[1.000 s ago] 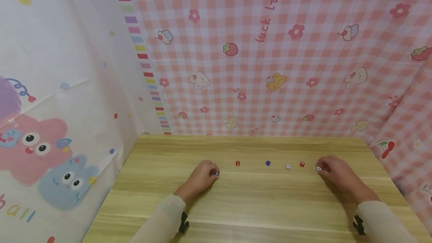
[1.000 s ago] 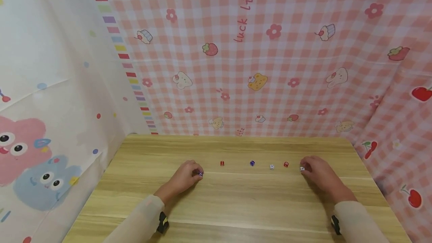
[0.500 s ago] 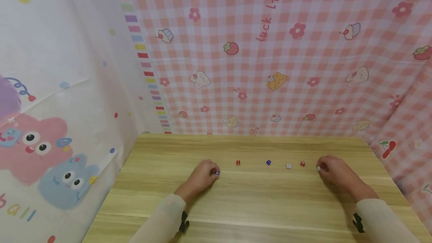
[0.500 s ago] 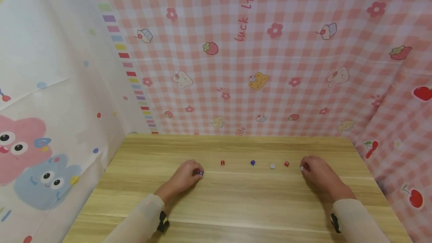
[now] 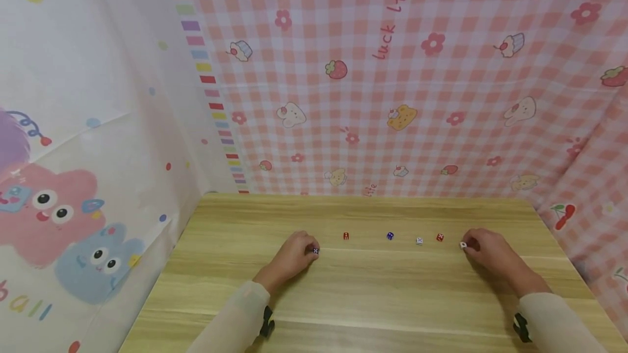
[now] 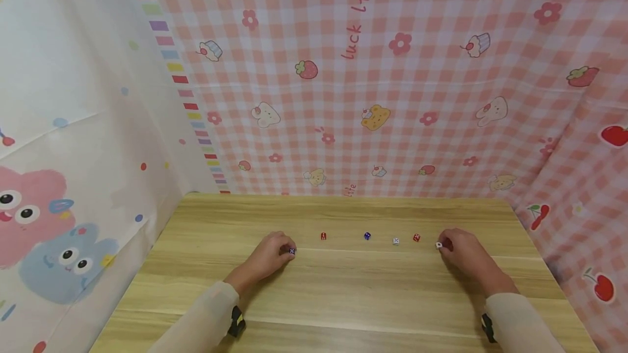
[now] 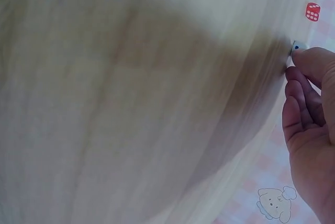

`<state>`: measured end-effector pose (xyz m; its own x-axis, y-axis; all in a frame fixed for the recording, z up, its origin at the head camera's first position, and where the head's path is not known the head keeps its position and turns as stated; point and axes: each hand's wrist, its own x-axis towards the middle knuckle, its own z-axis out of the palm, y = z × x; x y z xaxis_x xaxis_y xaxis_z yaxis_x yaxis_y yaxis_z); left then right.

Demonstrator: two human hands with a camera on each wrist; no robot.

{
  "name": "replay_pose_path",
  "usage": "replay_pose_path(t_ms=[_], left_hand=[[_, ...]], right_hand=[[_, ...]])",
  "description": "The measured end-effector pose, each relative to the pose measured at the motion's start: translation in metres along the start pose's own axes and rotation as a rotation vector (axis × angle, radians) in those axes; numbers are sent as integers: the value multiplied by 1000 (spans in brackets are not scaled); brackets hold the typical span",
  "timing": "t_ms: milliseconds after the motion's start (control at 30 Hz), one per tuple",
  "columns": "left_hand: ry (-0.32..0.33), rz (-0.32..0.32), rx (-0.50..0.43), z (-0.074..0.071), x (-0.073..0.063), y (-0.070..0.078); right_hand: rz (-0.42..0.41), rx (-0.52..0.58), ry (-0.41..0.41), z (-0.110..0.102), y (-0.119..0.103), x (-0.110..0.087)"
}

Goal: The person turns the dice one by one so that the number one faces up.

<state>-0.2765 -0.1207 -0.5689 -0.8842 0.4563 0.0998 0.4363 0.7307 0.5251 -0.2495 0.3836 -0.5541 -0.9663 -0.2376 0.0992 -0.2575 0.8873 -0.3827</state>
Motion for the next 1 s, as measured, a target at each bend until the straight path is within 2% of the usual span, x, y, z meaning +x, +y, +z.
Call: replay_pose_path(t_ms=[267,467,667,1000], left_hand=[[2,8,2,0,0,0],[0,9,-3,0,0,0],[-4,4,-4,1,0,-1],[-14,5,-23,-1,1,-2]], right_hand=[[10,52,10,3,0,-2],[-27,21,6,3,0,0],[-26,22,17,5,-2,0],[-27,57,57,9,-22,0]])
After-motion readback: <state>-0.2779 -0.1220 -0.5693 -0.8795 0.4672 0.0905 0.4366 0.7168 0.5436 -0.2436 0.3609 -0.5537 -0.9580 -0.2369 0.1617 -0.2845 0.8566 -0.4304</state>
